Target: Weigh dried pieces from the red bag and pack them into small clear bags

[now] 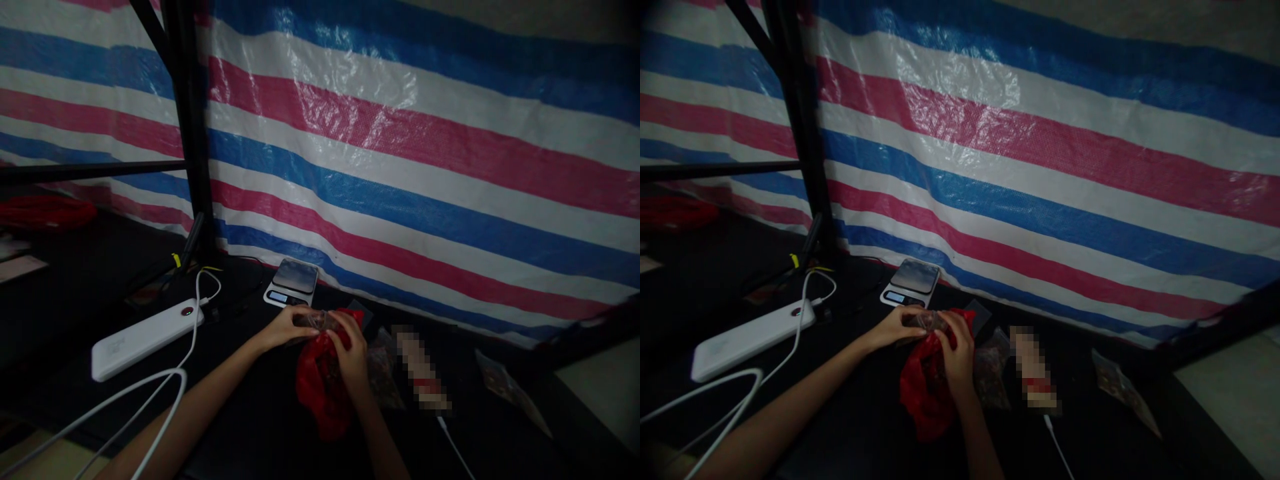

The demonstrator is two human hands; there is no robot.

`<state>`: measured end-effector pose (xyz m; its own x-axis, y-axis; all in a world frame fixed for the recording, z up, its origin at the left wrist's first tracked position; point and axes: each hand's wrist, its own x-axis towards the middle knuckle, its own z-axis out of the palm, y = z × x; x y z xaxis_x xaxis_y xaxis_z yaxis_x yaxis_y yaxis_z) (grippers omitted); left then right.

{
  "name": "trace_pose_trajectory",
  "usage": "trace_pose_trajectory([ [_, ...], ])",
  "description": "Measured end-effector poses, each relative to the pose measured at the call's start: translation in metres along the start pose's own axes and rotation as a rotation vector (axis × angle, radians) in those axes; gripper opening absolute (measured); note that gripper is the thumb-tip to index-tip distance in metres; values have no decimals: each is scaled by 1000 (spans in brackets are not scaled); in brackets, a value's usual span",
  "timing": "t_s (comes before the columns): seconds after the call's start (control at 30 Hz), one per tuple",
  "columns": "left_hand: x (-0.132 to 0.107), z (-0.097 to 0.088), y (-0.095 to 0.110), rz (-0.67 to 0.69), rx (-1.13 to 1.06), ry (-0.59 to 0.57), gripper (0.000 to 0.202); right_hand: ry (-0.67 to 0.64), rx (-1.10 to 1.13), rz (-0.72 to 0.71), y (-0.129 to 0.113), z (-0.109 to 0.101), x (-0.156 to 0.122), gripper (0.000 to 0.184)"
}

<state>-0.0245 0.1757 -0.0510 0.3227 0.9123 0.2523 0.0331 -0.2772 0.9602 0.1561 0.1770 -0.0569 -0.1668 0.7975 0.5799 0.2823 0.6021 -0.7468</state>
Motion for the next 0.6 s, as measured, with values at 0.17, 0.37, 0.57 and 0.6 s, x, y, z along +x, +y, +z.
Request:
trace_pose_trajectory([
  [0.17,0,1,0,-27,0,-18,43,-14,-39,-19,-2,-1,-1,28],
  [0.37,0,0,1,-30,-11,-23,44,-33,-76,-26,-2,-2,-2,29],
  [0.57,0,-1,1,-31,-7,-40,45,-30,-34,-13,-2,-2,-2,29],
  [0.6,0,-1,1,-31,-8,-37,45,-30,-30,-7,-2,-2,-1,29],
])
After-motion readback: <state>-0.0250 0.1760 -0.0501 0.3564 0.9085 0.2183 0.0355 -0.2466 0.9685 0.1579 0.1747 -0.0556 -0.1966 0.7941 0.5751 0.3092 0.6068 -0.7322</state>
